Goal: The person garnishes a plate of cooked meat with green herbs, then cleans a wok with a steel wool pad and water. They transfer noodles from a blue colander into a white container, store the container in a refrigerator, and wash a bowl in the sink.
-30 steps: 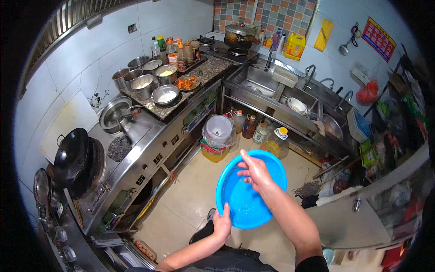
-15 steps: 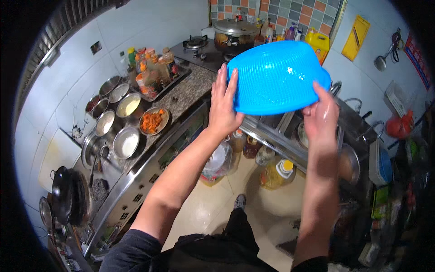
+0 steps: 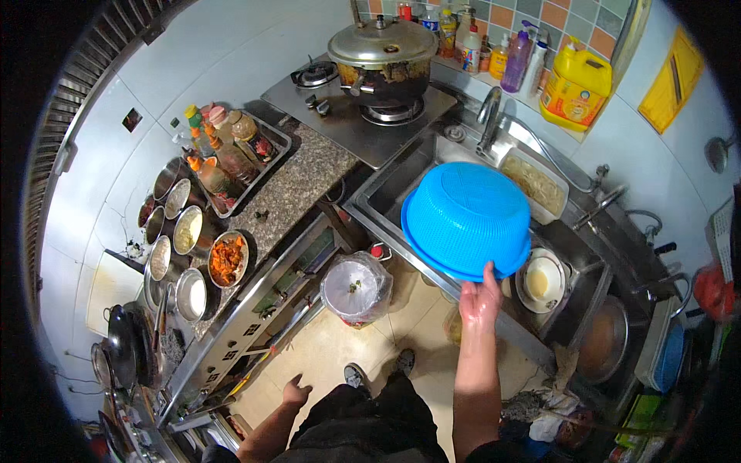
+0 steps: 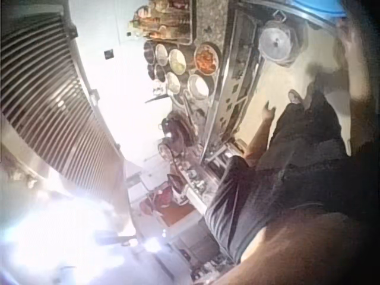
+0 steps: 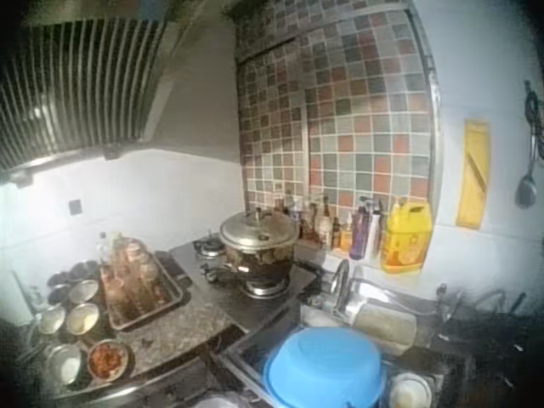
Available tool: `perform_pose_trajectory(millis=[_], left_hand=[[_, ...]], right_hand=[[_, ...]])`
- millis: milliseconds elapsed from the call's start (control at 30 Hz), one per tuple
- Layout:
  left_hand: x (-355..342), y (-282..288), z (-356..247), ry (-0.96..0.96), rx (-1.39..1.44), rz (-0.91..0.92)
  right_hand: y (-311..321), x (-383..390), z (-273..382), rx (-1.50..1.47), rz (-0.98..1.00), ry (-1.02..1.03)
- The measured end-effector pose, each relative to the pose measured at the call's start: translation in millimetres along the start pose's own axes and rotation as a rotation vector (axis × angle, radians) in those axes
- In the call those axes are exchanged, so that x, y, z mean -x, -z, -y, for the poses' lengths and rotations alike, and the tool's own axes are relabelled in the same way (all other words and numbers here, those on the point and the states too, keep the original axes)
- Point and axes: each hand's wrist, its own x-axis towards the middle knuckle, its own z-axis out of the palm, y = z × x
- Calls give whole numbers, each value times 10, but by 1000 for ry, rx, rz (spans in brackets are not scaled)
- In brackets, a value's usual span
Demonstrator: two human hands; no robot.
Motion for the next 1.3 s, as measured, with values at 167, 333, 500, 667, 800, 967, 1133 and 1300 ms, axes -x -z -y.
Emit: perform_pose_trajectory(millis=[167, 333, 500, 667, 800, 967, 1133, 1300], left_hand=[[104, 78, 838, 580, 176, -67], [165, -76, 546, 163, 143, -123], [707, -127, -140, 58, 653, 92], [1263, 288, -363, -250, 692, -106], [1932, 821, 71, -326, 1121, -70], [3166, 1151, 1438, -296, 1519, -169], [4386, 980, 3193, 37, 1560, -465], [5378, 635, 4322, 224, 2042, -851]], right_hand=[[345, 181, 165, 38, 243, 140], [1487, -79, -125, 327, -144, -239], [1353, -18, 476, 383, 88, -255], [432, 761, 142, 782, 382, 157], [-174, 2268, -251, 2058, 1069, 833], [-253, 4265, -1102, 1699, 2076, 819], [159, 6318, -1930, 1087, 2524, 777], [151, 8099, -2363, 610, 2868, 468]])
